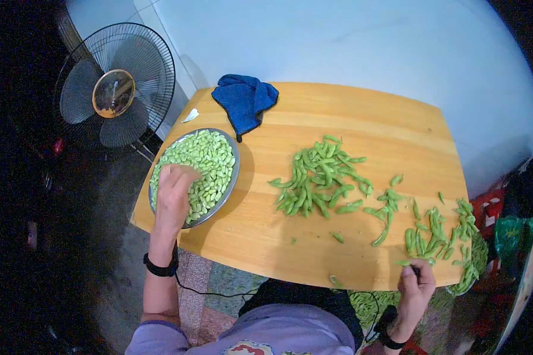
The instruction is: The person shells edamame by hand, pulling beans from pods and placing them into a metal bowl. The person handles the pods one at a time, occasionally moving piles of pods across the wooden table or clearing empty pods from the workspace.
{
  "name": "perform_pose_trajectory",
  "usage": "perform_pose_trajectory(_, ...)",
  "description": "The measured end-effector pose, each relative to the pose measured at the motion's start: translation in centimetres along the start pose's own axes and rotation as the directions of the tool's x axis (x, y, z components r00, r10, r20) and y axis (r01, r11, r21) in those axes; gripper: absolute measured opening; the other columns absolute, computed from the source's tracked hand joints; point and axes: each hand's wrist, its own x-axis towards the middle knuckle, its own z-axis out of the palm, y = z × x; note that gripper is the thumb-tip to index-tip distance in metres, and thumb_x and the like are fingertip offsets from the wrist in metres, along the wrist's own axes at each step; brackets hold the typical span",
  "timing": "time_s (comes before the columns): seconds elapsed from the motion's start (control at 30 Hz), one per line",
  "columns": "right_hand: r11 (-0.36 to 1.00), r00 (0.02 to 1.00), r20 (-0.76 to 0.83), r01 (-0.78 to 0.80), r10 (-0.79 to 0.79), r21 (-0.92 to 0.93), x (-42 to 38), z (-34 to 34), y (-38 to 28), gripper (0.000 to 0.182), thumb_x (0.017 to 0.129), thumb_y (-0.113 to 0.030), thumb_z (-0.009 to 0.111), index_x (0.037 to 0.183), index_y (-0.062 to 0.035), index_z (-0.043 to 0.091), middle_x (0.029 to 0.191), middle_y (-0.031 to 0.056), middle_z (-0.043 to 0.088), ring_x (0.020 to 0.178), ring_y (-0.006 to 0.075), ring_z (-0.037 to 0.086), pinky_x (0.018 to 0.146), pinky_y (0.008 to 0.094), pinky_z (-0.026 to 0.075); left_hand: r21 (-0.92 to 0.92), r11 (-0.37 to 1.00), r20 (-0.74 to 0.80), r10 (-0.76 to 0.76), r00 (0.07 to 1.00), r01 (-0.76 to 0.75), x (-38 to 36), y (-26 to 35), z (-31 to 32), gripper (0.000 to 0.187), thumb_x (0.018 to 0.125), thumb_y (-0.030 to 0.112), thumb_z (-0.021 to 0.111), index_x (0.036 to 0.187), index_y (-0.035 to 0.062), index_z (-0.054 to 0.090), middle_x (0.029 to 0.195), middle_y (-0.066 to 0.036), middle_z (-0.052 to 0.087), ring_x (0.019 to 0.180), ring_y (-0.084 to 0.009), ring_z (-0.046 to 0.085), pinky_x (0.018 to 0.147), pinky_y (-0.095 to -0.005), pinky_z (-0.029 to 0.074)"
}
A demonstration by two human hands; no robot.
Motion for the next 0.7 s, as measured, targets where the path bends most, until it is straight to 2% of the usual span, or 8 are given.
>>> perform_pose_trajectory(0.13,0.998,0.988,-0.154,0.034,-0.025,0.059,-0.3,-3.5,0.6,0.005,0.086,-0.008,0.052,0.086,-0.0038,0.053,0.059,-0.0051,0.041,0.044,0.0014,0.029,0.04,0.0173,0.021,0.03,0.998,0.007,0.056,0.998,-0.056,-0.7,0.1,0.4,0.025,0.068,-0.008,0.051,0.089,0.0039,0.059,0.088,-0.008,0.058,0.088,-0.0249,0.054,0.079,-0.0367,0.038)
perform_pose_trajectory(0.27,0.997,0.935,-0.354,0.051,-0.03,0.049,-1.5,-6.6,0.6,0.007,0.087,-0.01,0.052,0.086,-0.0032,0.054,0.058,-0.0051,0.04,0.045,0.0015,0.029,0.04,0.0175,0.02,-0.019,0.999,-0.12,-0.034,0.992,0.032,-1.8,-0.6,1.8,0.028,0.073,-0.004,0.052,0.098,0.0055,0.059,0.097,-0.009,0.06,0.096,-0.0258,0.053,0.084,-0.0368,0.035)
perform_pose_trajectory(0.37,0.998,0.919,-0.391,-0.057,0.041,-0.03,-3.1,-10.2,1.3,0.015,0.09,-0.014,0.05,0.092,-0.0021,0.059,0.06,-0.0047,0.043,0.044,0.0012,0.027,0.038,0.0168,0.02,0.034,0.999,-0.007,-0.008,1.0,0.008,-1.2,-0.1,0.8,0.042,0.064,-0.01,0.043,0.1,0.0037,0.059,0.105,-0.007,0.06,0.108,-0.027,0.05,0.092,-0.039,0.033)
perform_pose_trajectory(0.43,0.98,0.896,-0.441,-0.042,-0.048,-0.192,-3.6,-9.5,0.7,0.021,0.09,-0.017,0.051,0.101,-0.0007,0.06,0.06,-0.0052,0.043,0.043,0.0009,0.027,0.038,0.0165,0.018,0.0,1.0,0.02,-0.017,1.0,0.017,-1.6,-0.2,1.1,0.043,0.065,-0.011,0.04,0.102,0.0033,0.058,0.109,-0.01,0.06,0.113,-0.027,0.048,0.098,-0.0402,0.029)
perform_pose_trajectory(0.47,0.984,0.903,-0.428,-0.031,-0.048,-0.176,-3.9,-9.3,0.3,0.027,0.089,-0.019,0.052,0.108,-0.0001,0.058,0.06,-0.0055,0.042,0.044,0.0008,0.028,0.038,0.0157,0.018,-0.077,0.995,-0.043,-0.066,0.997,0.063,-1.6,-0.2,1.3,0.045,0.065,-0.011,0.039,0.103,0.0041,0.058,0.113,-0.011,0.058,0.115,-0.0273,0.047,0.101,-0.0411,0.026)
perform_pose_trajectory(0.57,0.983,0.894,-0.444,-0.03,-0.054,-0.181,-4.1,-9.1,0.1,0.025,0.087,-0.02,0.055,0.101,-0.0003,0.06,0.058,-0.0066,0.042,0.045,0.0007,0.03,0.04,0.0155,0.021,-0.182,0.977,-0.096,-0.131,0.987,0.112,-1.6,-0.1,1.1,0.049,0.068,-0.013,0.034,0.108,0.0049,0.056,0.128,-0.015,0.046,0.121,-0.0287,0.041,0.104,-0.0429,0.022)
perform_pose_trajectory(0.67,0.994,0.946,-0.323,-0.006,-0.029,-0.108,-4.3,-8.4,-0.1,0.017,0.085,-0.017,0.056,0.091,-0.0007,0.06,0.06,-0.0058,0.044,0.045,0.0018,0.032,0.041,0.0169,0.023,0.224,0.973,-0.155,-0.029,0.987,0.064,-0.4,1.2,-0.2,0.045,0.073,-0.011,0.037,0.112,0.004,0.054,0.137,-0.016,0.034,0.127,-0.0324,0.031,0.103,-0.0459,0.023)
perform_pose_trajectory(0.7,0.998,0.965,-0.262,-0.02,0.001,-0.066,-4.2,-7.5,-0.4,0.015,0.084,-0.015,0.057,0.088,-0.0011,0.059,0.061,-0.0054,0.045,0.046,0.0023,0.033,0.042,0.0174,0.024,0.216,0.975,-0.155,-0.025,0.988,0.059,0.1,2.4,-1.0,0.045,0.073,-0.011,0.037,0.112,0.004,0.054,0.137,-0.016,0.034,0.127,-0.0324,0.031,0.103,-0.0459,0.023)
